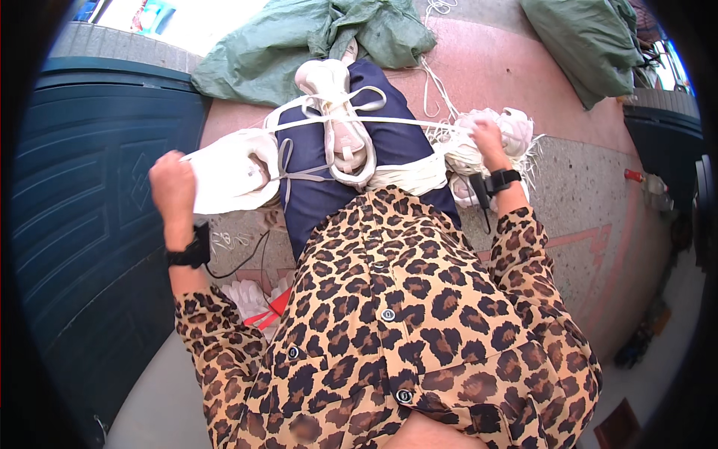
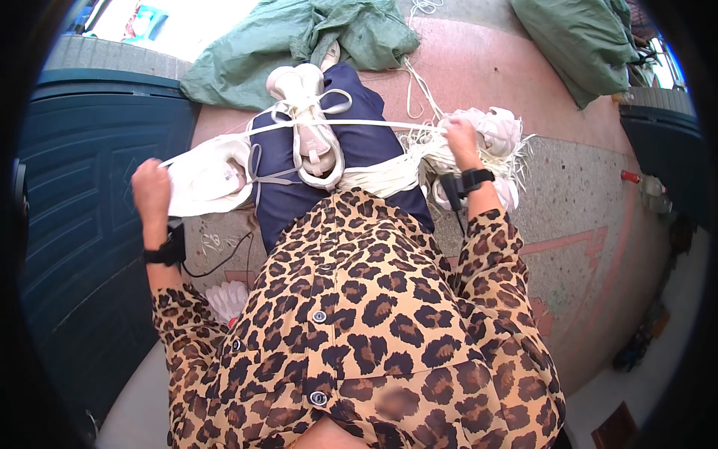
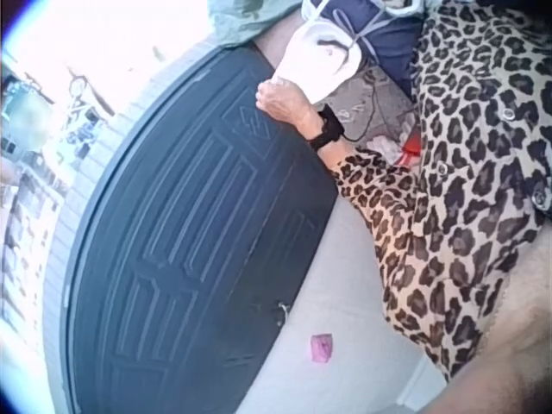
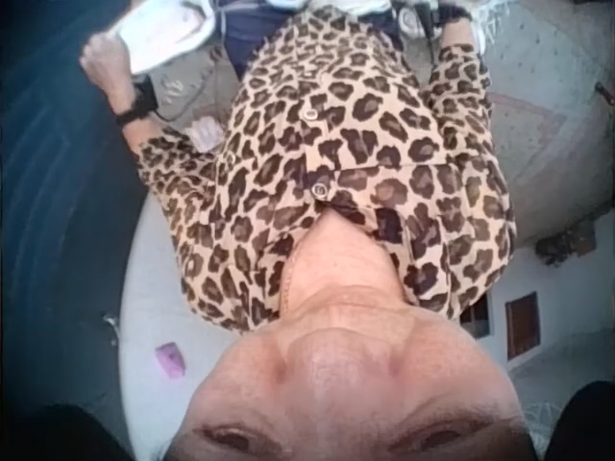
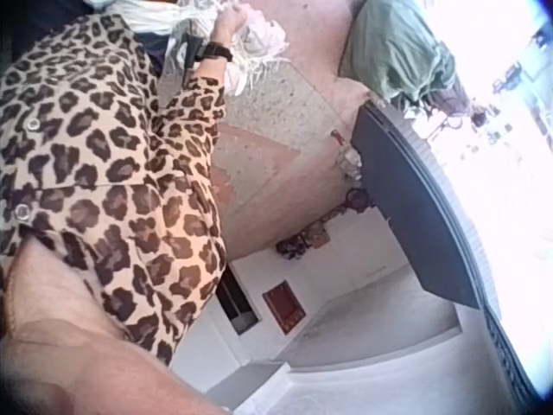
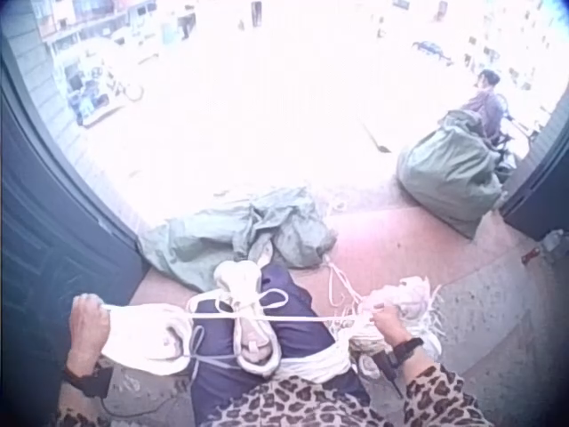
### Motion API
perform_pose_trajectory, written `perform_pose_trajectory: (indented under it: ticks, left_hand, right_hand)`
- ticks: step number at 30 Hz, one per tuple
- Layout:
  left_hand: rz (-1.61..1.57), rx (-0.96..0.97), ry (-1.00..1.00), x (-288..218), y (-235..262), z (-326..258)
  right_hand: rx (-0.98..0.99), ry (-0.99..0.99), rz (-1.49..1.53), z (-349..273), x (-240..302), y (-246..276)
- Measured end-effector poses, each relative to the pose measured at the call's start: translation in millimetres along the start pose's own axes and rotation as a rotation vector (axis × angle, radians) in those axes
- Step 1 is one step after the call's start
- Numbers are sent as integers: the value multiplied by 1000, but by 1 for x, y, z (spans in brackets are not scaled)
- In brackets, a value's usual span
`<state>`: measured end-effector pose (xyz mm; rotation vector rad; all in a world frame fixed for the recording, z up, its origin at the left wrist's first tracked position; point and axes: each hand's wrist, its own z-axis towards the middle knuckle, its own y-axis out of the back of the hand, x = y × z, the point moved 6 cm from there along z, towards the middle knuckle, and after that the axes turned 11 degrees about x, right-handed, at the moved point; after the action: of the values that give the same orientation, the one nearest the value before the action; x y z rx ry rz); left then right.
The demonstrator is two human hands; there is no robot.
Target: Thread laces through a white shoe while sitting on the floor.
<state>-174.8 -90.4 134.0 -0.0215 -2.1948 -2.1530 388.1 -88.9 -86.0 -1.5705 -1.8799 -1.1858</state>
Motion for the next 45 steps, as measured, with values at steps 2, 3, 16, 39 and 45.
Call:
perform_pose_trajectory:
  ticks: [2, 3, 16, 39, 45]
  left_hand:
    - [136, -92, 230, 41, 15, -15]
    - [138, -91, 234, 45, 14, -16]
    - [-2301, -128, 38, -28, 30, 2]
    - [-1081, 508, 128, -135, -128, 69]
    - [-444, 353, -118, -164, -114, 71]
  right_hand:
    - [123, -168, 34, -5, -27, 10]
    - [241, -334, 70, -7, -42, 5]
    - [327, 1188, -807, -32, 193, -205]
    - [527, 532, -790, -56, 155, -189]
    - [503, 457, -708, -57, 146, -171]
